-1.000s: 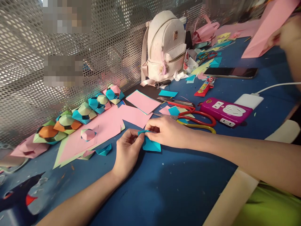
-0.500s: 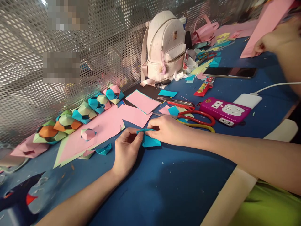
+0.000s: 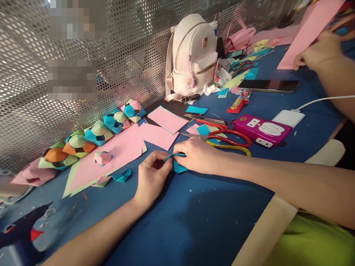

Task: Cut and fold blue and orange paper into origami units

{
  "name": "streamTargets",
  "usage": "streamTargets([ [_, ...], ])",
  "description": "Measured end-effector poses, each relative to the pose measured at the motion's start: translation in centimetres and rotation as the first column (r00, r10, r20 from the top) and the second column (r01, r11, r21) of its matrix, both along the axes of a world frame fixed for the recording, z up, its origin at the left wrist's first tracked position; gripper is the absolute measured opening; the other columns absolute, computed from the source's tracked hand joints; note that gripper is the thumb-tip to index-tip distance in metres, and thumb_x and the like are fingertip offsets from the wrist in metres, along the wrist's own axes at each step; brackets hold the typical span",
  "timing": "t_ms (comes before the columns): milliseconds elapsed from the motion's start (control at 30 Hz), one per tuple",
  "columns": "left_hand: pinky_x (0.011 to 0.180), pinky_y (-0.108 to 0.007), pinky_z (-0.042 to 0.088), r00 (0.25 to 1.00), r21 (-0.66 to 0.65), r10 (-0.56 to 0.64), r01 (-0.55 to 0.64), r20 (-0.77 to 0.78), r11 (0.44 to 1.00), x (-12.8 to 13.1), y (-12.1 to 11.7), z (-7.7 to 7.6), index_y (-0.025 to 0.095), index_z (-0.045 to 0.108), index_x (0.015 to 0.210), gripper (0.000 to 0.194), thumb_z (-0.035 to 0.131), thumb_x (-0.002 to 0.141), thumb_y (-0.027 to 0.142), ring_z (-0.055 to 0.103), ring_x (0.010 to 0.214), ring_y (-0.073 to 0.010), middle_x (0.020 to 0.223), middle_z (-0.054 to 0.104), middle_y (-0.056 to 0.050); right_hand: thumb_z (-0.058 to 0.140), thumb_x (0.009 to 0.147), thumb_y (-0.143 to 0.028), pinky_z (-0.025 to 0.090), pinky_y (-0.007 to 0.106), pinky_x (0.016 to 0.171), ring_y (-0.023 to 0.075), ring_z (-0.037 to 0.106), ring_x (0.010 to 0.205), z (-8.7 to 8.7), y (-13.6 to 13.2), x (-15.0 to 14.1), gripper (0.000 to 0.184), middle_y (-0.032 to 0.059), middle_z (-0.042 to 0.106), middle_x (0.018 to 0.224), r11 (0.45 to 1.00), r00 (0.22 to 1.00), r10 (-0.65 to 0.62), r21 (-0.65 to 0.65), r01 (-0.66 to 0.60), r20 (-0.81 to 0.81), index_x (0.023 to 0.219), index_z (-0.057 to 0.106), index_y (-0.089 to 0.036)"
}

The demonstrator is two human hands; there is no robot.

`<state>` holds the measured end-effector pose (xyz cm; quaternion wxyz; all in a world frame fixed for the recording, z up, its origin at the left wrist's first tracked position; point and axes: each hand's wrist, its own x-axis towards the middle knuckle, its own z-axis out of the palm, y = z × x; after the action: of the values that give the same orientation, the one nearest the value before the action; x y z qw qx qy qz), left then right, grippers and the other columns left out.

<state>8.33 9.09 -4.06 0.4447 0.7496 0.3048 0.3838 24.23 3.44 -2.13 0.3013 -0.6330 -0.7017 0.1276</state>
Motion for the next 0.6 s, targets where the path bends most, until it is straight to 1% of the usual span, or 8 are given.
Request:
streamTargets([
  [67,0.063,-0.023,0.047,1.000,0.004,0.016,-0.016,-0.001,1.000,-0.01,0.07,-0.02,0.019,0.064,0.068,0.006,0.067,0.073,0.020,0.058,0.067,-0.0112,0.071,0.066,0.002,0.059,0.079,-0.010,0.024,0.025,0.054,0.0077,0.034,0.053,-0.02,-0.02,0.04,0.022,-0.0036,0.049,0.053,1.000,1.000,0.009,0.024,-0.008,-0.010,0.058,0.057,-0.014],
  [167,0.063,-0.023,0.046,0.998,-0.026,0.066,-0.066,0.009,0.998,0.04,0.28,-0.05,0.019,0.065,0.070,0.007,0.068,0.073,0.023,0.057,0.066,-0.0113,0.069,0.065,0.002,0.058,0.084,-0.014,0.028,0.025,0.057,0.0090,0.043,0.058,-0.17,0.01,0.21,0.019,0.0008,0.060,0.062,0.998,1.000,-0.001,0.064,0.003,-0.029,0.066,0.065,-0.013],
  [233,0.062,-0.023,0.047,0.997,-0.052,0.078,-0.077,0.012,0.996,0.10,0.38,-0.05,0.018,0.064,0.069,0.008,0.069,0.072,0.024,0.057,0.065,-0.0114,0.069,0.065,0.002,0.056,0.087,-0.016,0.029,0.025,0.058,0.0093,0.044,0.058,-0.32,0.06,0.36,0.023,0.0021,0.061,0.063,0.998,1.000,0.016,0.064,-0.015,-0.012,0.067,0.066,-0.012],
  [300,0.060,-0.024,0.046,0.997,-0.075,0.072,-0.071,0.006,0.995,0.16,0.44,0.00,0.018,0.063,0.068,0.009,0.069,0.071,0.024,0.056,0.062,-0.0113,0.068,0.064,0.002,0.055,0.088,-0.016,0.029,0.025,0.058,0.0088,0.043,0.057,-0.46,0.12,0.49,0.026,0.0019,0.060,0.061,0.996,0.999,0.048,0.069,-0.048,0.008,0.065,0.066,-0.012],
  [367,0.058,-0.024,0.045,0.996,-0.093,0.083,-0.084,-0.007,0.992,0.18,0.46,0.07,0.018,0.063,0.068,0.009,0.069,0.071,0.024,0.054,0.059,-0.0108,0.066,0.063,0.002,0.055,0.088,-0.017,0.028,0.025,0.057,0.0083,0.041,0.056,-0.50,0.16,0.56,0.025,0.0010,0.059,0.060,0.995,0.999,0.049,0.091,-0.049,-0.007,0.067,0.067,-0.012],
  [433,0.055,-0.023,0.043,0.993,-0.110,0.120,-0.121,-0.015,0.987,0.18,0.47,0.13,0.017,0.063,0.069,0.010,0.069,0.071,0.025,0.052,0.056,-0.0100,0.063,0.061,0.003,0.054,0.090,-0.019,0.025,0.025,0.055,0.0076,0.037,0.054,-0.35,0.16,0.55,0.028,-0.0008,0.055,0.057,0.995,0.999,0.020,0.096,-0.015,-0.049,0.065,0.066,-0.012],
  [533,0.053,-0.023,0.042,0.990,-0.141,0.143,-0.143,-0.008,0.980,0.16,0.52,0.10,0.017,0.063,0.070,0.011,0.069,0.072,0.026,0.051,0.054,-0.0093,0.062,0.060,0.003,0.051,0.092,-0.021,0.022,0.025,0.053,0.0070,0.028,0.051,0.10,0.05,0.41,0.037,-0.0040,0.042,0.050,0.998,0.996,-0.023,0.062,0.029,-0.087,0.058,0.061,-0.013],
  [600,0.054,-0.023,0.043,0.991,-0.161,0.132,-0.128,0.012,0.979,0.19,0.60,0.01,0.017,0.063,0.071,0.013,0.070,0.073,0.027,0.052,0.054,-0.0093,0.065,0.061,0.003,0.051,0.092,-0.024,0.022,0.025,0.053,0.0073,0.030,0.051,0.38,-0.05,0.28,0.036,-0.0042,0.042,0.051,0.998,0.992,-0.044,0.045,0.050,-0.114,0.059,0.061,-0.013],
])
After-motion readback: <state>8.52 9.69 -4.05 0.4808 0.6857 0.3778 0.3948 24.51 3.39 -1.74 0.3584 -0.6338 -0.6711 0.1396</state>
